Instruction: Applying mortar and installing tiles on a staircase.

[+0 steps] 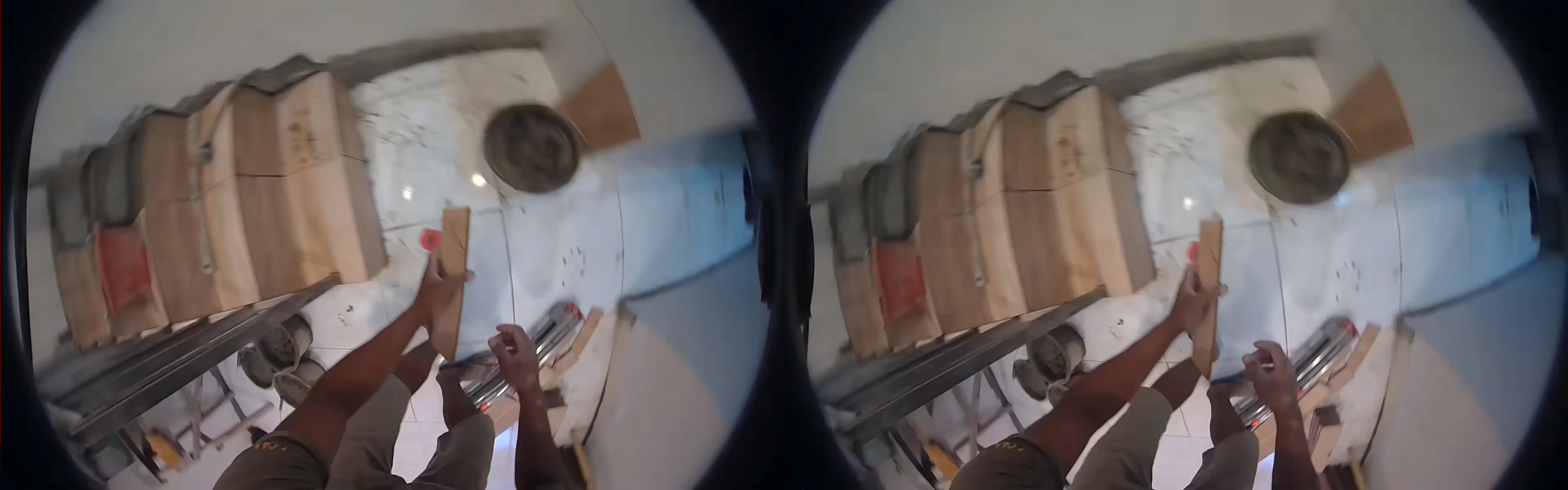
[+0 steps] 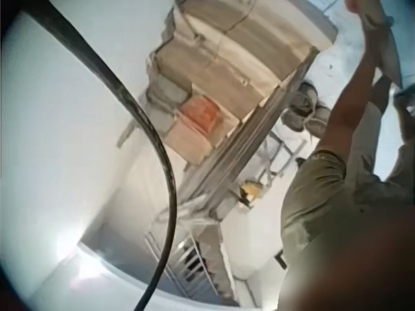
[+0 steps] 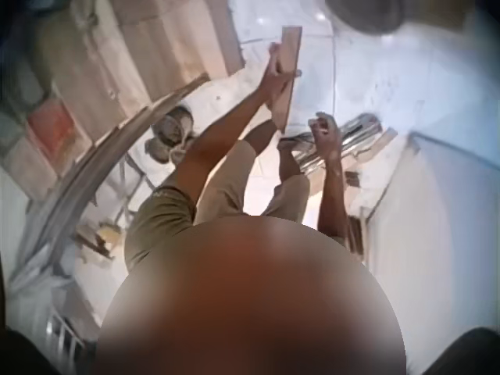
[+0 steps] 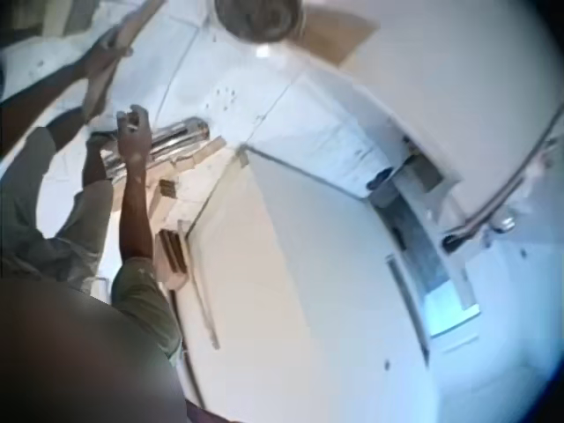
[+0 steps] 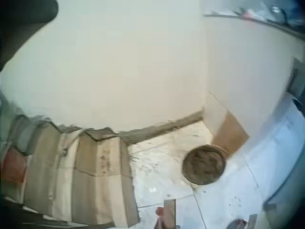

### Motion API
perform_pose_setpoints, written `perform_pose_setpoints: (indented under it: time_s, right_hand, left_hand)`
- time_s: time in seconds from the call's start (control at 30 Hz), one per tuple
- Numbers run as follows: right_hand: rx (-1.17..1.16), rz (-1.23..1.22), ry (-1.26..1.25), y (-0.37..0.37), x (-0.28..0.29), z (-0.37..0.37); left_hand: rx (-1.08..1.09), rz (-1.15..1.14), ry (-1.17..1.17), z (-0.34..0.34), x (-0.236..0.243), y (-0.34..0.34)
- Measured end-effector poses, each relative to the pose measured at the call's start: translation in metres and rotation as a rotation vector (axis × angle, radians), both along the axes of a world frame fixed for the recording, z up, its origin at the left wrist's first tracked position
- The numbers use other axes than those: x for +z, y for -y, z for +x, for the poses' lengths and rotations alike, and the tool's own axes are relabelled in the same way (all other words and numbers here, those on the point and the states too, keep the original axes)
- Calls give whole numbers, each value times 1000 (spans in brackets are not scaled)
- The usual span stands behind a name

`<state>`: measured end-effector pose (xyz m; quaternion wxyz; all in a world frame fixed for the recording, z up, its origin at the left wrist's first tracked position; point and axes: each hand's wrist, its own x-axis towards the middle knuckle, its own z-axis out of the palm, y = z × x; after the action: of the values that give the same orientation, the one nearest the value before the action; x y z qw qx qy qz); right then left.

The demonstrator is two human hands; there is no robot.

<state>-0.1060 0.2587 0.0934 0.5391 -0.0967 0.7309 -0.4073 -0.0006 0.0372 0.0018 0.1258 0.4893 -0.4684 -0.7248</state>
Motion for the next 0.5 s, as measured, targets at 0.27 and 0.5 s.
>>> perform_pose_setpoints:
  time_s: [0.27, 0.5]
  right_hand:
    - [232, -32, 28, 211, 158, 26]
    - [582, -66, -139, 277, 190, 10]
  left_hand:
    - [117, 381, -10, 22, 181, 106]
    - [539, 893, -108, 12, 170, 122]
